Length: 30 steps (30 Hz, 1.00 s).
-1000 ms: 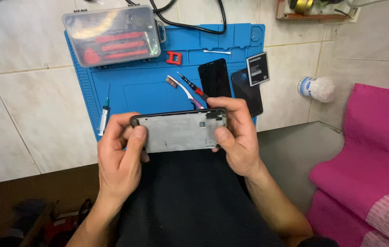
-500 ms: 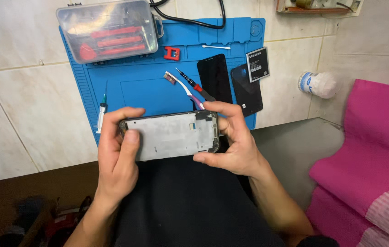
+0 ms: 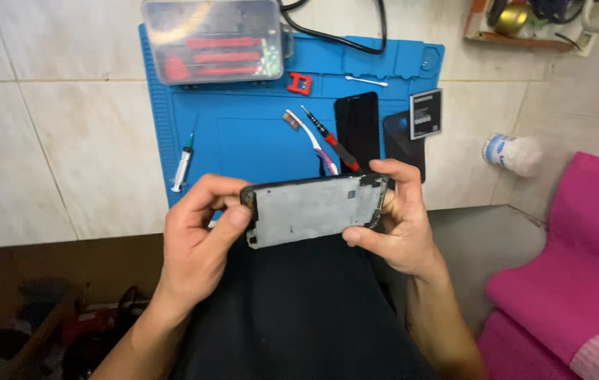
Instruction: The person disassembles a smartphone by separating the back cover from the frame and removing the battery. They then reassemble the device by placing the battery back into the frame and snapping the back cover onto the frame.
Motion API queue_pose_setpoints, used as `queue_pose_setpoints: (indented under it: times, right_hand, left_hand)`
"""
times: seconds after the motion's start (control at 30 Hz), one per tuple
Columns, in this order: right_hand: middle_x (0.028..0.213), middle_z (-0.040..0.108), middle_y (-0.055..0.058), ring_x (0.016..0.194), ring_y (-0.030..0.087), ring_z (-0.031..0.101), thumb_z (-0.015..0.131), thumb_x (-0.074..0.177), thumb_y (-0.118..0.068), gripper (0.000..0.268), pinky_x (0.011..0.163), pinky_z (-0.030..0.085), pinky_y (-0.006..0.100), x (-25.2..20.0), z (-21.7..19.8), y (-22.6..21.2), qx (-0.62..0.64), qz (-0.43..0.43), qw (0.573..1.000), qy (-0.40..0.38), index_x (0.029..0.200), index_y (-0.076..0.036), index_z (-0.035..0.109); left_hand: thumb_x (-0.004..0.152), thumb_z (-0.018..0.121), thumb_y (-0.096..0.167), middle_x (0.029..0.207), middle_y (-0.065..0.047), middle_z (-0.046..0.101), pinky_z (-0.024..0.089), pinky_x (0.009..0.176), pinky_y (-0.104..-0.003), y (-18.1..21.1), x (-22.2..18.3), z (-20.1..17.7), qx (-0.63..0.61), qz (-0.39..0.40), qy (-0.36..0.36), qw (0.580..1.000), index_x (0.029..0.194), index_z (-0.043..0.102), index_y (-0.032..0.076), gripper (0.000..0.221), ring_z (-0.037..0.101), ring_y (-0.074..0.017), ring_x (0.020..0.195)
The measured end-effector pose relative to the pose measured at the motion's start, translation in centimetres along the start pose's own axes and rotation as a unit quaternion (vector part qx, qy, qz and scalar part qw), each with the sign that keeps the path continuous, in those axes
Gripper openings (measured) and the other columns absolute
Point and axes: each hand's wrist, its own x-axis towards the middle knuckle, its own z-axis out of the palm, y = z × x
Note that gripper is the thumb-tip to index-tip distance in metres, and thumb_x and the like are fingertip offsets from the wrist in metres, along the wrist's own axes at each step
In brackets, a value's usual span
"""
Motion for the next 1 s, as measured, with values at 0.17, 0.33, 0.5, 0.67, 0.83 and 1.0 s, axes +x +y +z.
queue_pose_setpoints:
  times: [0.17, 0.33, 0.5, 0.67, 0.83, 1.0]
  right_hand:
    - [0.099, 0.086, 0.019, 0.071, 0.017, 0.084, 0.095, 0.085, 0.006, 0.104, 0.061, 0.073, 0.027, 0.3, -0.4, 0.7, -0.006, 0.006, 1.000, 0.003, 0.166, -0.003, 0.032]
    - [0.100, 0.087, 0.021, 0.072, 0.020, 0.085, 0.095, 0.085, 0.007, 0.104, 0.063, 0.075, 0.030, -0.2, -1.2, 1.2, -0.039, -0.003, 0.999, 0.008, 0.166, -0.002, 0.031]
    - [0.103, 0.087, 0.021, 0.076, 0.020, 0.085, 0.095, 0.085, 0.006, 0.102, 0.065, 0.073, 0.029, 0.0, -1.2, 0.6, -0.088, -0.018, 0.996, 0.019, 0.164, -0.001, 0.031]
    - [0.109, 0.086, 0.023, 0.076, 0.019, 0.085, 0.095, 0.085, 0.003, 0.110, 0.064, 0.074, 0.030, 0.1, -1.2, 0.9, -0.019, 0.013, 1.000, 0.003, 0.171, -0.003, 0.027]
    - [0.119, 0.084, 0.030, 0.073, 0.023, 0.086, 0.099, 0.083, -0.002, 0.116, 0.061, 0.076, 0.032, 0.5, 0.1, 0.1, 0.087, 0.039, 0.995, -0.008, 0.173, 0.001, 0.027]
    - [0.118, 0.081, 0.027, 0.079, 0.024, 0.087, 0.110, 0.073, -0.038, 0.115, 0.065, 0.073, 0.030, 0.1, 1.0, -0.5, 0.074, 0.036, 0.997, 0.012, 0.158, 0.000, 0.041]
  left_hand:
    - [0.105, 0.084, 0.015, 0.074, -0.004, 0.070, 0.059, 0.078, -0.032, 1.9, 0.1, 0.9, 0.051, 0.033, 0.026, 0.998, 0.121, 0.085, 0.003, 0.020, 0.060, -0.0124, 0.076]
    - [0.102, 0.087, 0.015, 0.074, -0.004, 0.076, 0.059, 0.077, -0.033, 3.2, 0.3, 1.3, 0.080, 0.063, 0.031, 0.994, 0.115, 0.088, 0.005, 0.017, 0.065, -0.0149, 0.074]
    - [0.102, 0.086, 0.016, 0.075, -0.007, 0.076, 0.061, 0.078, -0.038, 3.0, 0.4, 1.3, 0.101, 0.087, 0.034, 0.991, 0.112, 0.090, 0.006, 0.014, 0.075, -0.0219, 0.074]
    - [0.108, 0.079, 0.018, 0.069, -0.009, 0.069, 0.057, 0.073, -0.037, 2.2, 0.7, 0.8, 0.055, 0.017, 0.005, 0.998, 0.119, 0.083, 0.002, 0.020, 0.061, -0.0164, 0.071]
    - [0.116, 0.066, 0.020, 0.070, -0.002, 0.061, 0.056, 0.066, -0.027, 1.2, 1.0, 1.3, -0.108, -0.062, -0.015, 0.992, 0.141, 0.066, -0.001, 0.032, 0.060, -0.0107, 0.067]
    - [0.115, 0.065, 0.021, 0.070, -0.007, 0.065, 0.054, 0.055, -0.025, -0.8, 0.9, 1.5, -0.152, -0.108, -0.017, 0.982, 0.133, 0.067, -0.002, 0.030, 0.061, -0.0120, 0.058]
